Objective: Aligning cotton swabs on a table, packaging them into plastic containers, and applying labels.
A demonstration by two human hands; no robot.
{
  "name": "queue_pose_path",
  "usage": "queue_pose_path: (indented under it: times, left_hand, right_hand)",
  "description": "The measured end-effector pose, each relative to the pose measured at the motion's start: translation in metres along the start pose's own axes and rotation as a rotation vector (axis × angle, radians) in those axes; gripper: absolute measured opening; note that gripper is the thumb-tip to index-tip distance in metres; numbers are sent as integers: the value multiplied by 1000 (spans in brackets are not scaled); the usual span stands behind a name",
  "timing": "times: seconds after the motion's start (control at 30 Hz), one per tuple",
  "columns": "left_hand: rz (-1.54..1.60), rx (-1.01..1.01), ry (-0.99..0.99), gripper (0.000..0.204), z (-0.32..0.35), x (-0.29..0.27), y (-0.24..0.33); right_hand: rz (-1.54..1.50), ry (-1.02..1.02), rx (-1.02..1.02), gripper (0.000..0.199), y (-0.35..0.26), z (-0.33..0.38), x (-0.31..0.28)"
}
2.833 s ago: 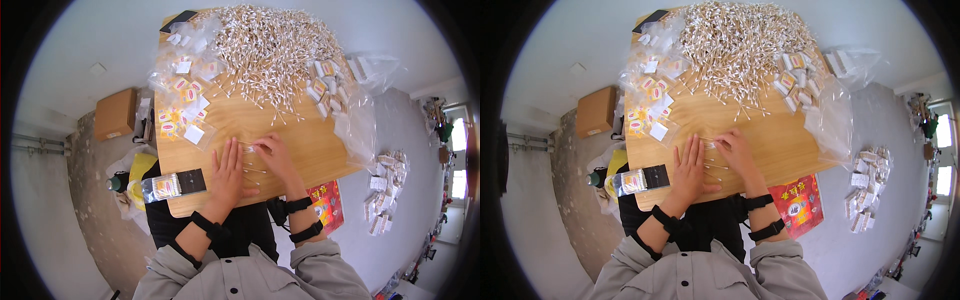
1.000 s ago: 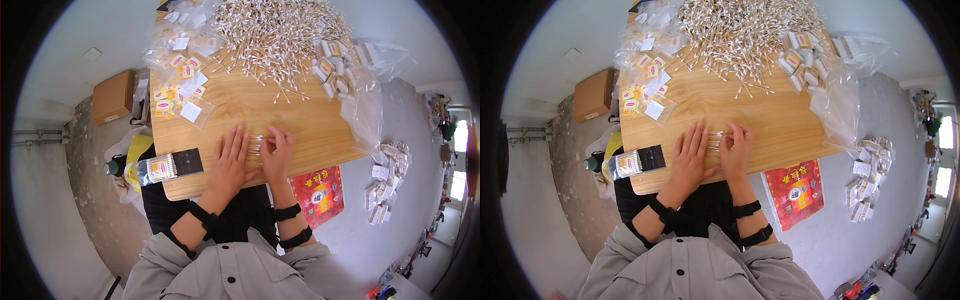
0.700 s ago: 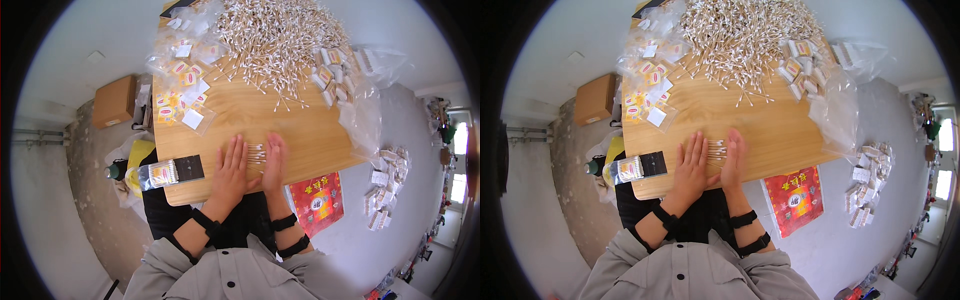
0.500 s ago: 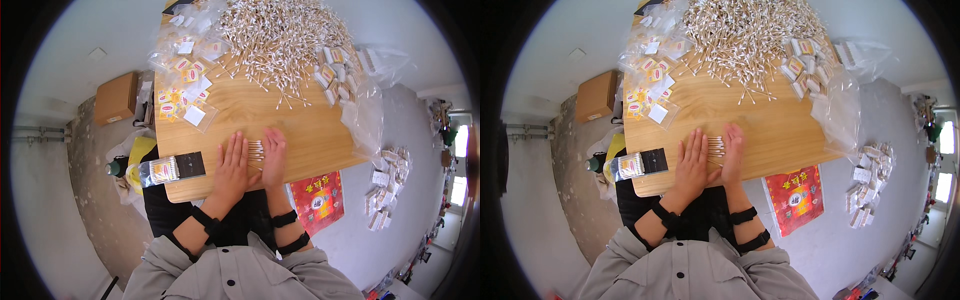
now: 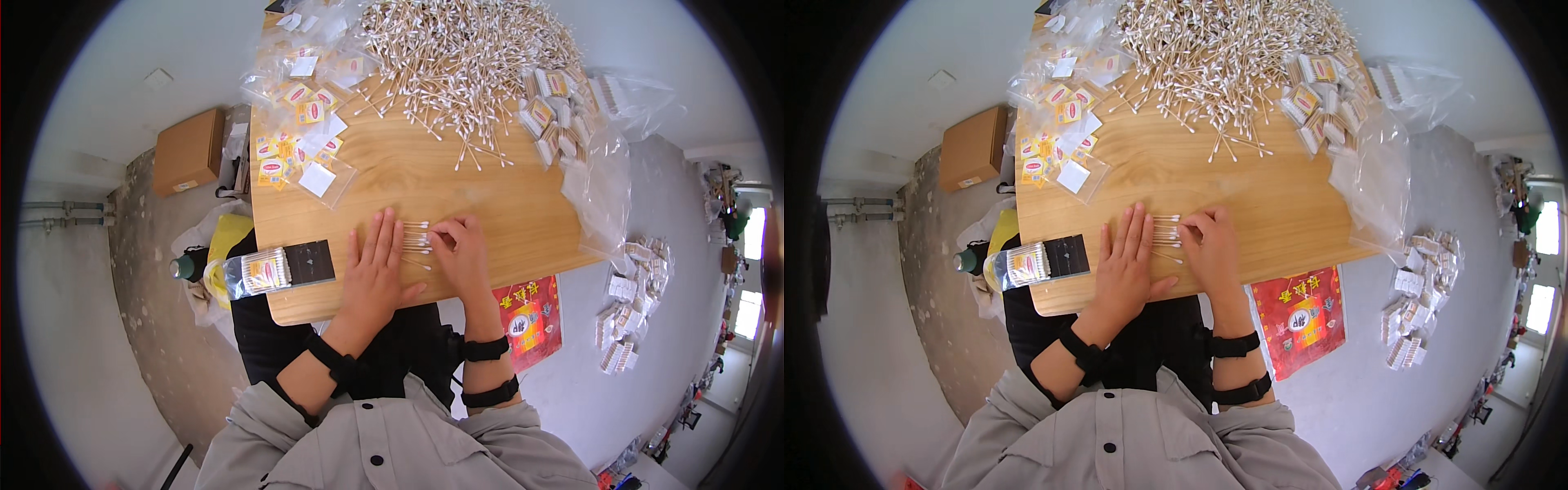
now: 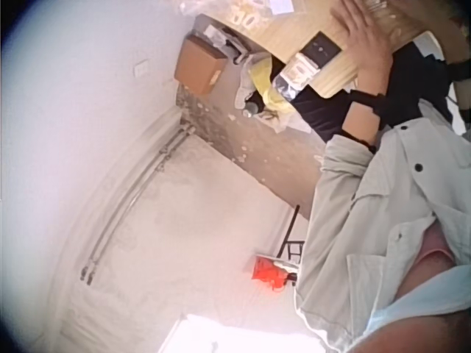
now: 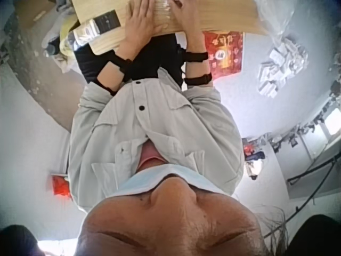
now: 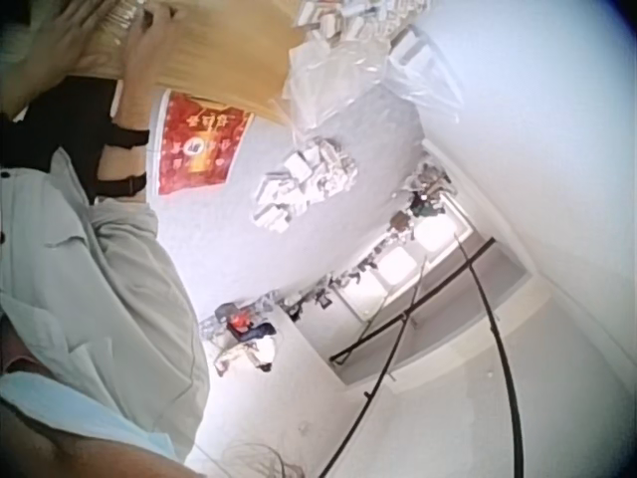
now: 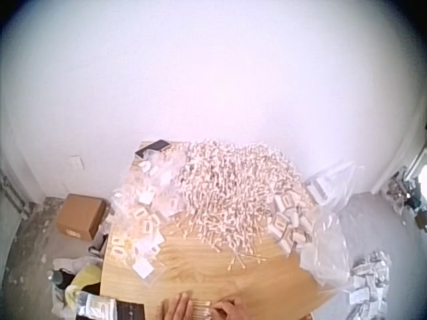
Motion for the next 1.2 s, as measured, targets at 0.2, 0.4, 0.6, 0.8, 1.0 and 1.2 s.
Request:
queue_pose_path:
  times: [0.2, 0.4, 0.6, 0.8, 1.0, 1.2]
  left_hand:
    - [-8, -12, -12, 101, 2, -1, -1]
    - [28, 7, 33, 90, 4, 4, -5]
    - [36, -168, 142, 92, 10, -15, -20]
    - [51, -42, 90, 93, 6, -3, -9]
    - [21, -177, 98, 89, 15, -4, -20]
    - [-81, -193, 139, 89, 12, -2, -24]
  right_hand:
    - [112, -61, 103, 14, 4, -1, 7]
    - [-698, 307, 186, 34, 27, 26, 7]
    - [-853, 316, 37, 50, 19, 27, 24]
    - [-1237, 215, -92, 58, 81, 16, 49]
    - [-965, 320, 128, 59, 32, 14, 38]
    - [-938, 310, 76, 58, 15, 7, 38]
Point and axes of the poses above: each hand's wrist, its own z-axis away from the middle knuckle, its own x-axis out of the palm, y = z × x, the point moved 9 cm from there along -z, towards the middle knuckle, and after that the axes turned 9 degrees about -z, right-handed, at the moved point
